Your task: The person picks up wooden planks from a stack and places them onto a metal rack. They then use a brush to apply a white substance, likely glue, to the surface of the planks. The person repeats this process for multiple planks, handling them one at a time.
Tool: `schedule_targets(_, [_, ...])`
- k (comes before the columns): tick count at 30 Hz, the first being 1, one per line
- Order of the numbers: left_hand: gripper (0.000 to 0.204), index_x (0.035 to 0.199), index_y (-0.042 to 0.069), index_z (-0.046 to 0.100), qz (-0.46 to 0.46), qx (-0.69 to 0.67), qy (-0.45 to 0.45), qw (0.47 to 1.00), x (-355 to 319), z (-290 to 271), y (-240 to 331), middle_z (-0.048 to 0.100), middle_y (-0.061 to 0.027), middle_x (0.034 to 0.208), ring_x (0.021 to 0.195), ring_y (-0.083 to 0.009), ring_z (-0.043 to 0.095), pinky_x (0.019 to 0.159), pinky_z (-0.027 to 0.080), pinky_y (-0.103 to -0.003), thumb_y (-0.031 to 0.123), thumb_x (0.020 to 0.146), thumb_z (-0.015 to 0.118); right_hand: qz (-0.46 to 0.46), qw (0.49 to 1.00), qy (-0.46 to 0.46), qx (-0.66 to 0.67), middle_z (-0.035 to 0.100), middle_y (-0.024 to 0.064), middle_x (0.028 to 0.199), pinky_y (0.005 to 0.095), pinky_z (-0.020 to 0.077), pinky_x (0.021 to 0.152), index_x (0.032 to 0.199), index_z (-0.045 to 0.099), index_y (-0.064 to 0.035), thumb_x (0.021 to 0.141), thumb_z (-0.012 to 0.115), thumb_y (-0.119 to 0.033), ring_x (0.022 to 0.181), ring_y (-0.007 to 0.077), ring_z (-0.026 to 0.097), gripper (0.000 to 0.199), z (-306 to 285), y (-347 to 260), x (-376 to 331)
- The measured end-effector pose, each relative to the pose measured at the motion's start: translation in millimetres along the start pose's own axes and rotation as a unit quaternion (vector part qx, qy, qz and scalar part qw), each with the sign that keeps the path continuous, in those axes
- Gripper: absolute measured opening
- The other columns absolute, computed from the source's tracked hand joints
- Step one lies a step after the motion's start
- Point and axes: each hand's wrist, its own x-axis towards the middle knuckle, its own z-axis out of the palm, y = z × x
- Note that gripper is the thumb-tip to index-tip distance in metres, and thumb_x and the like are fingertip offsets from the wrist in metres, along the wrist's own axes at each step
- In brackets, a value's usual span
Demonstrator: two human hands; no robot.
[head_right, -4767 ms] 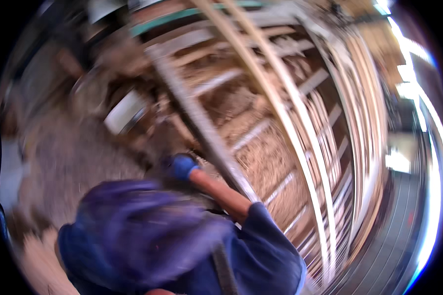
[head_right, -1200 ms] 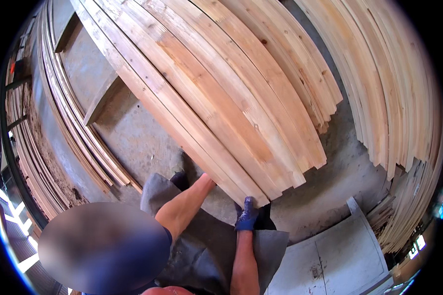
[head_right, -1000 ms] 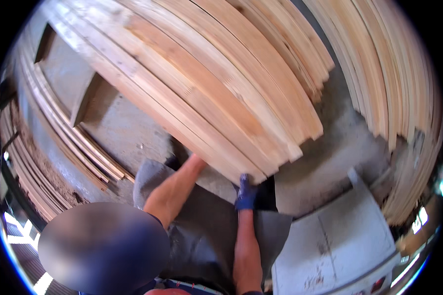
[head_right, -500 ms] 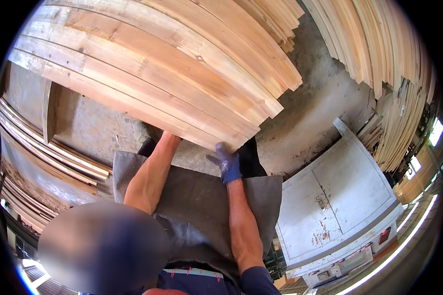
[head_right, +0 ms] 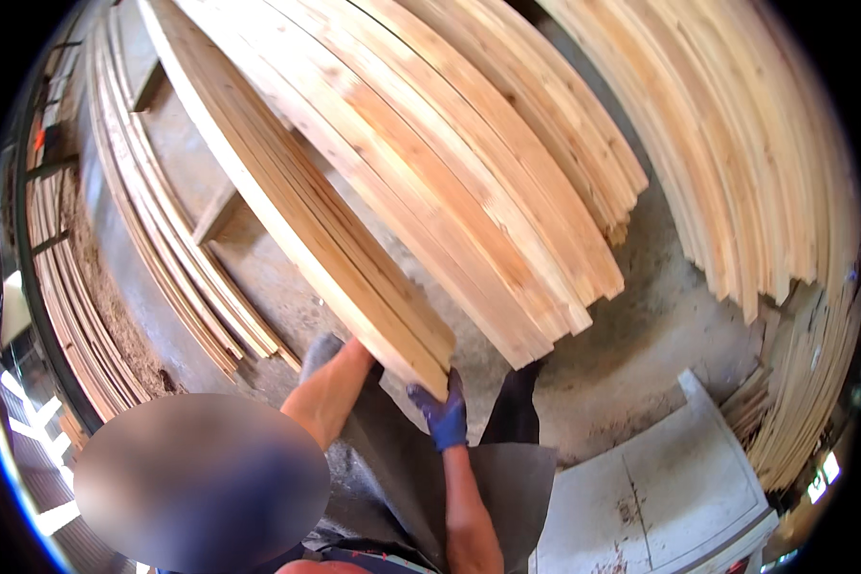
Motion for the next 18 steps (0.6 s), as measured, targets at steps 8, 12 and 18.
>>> schedule_targets(8, [0.075,0.147,0.013,0.045,-0.012,0.034,-0.013,0.999,-135.6,54.8,10.5,0.049,-0.0145,0.146,0.132,-0.0307,0.048,0.110,0.039,-0.043,0.067,0.095,0.040,-0.310,0.746,-0.027,-0.589,0.051,0.0340,0.134,0.0479,0.0410,0.106,0.139,0.047,0.0046,0.080,0.078,-0.045,0.123,0.0484,0.051,0.084,67.9,-57.5,-179.7])
schedule_targets(12, [0.075,0.146,0.013,0.046,-0.021,0.046,-0.036,0.998,-186.0,79.6,23.7,0.050,-0.0146,0.145,0.132,-0.0306,0.048,0.110,0.039,-0.043,0.067,0.095,0.041,-0.251,0.682,-0.010,-0.687,0.051,0.0320,0.135,0.0490,0.0410,0.105,0.140,0.047,0.0027,0.083,0.068,-0.057,0.121,0.0500,0.051,0.085,95.8,-67.4,-237.7])
schedule_targets(18, [0.076,0.145,0.013,0.048,0.000,0.048,-0.027,0.998,-257.3,87.7,48.2,0.051,-0.0148,0.144,0.131,-0.0304,0.049,0.109,0.039,-0.042,0.068,0.094,0.041,-0.322,0.525,-0.083,-0.783,0.050,0.0353,0.133,0.0532,0.0405,0.104,0.138,0.045,0.0077,0.085,0.061,-0.062,0.120,0.0510,0.051,0.089,126.6,-52.8,-294.2])
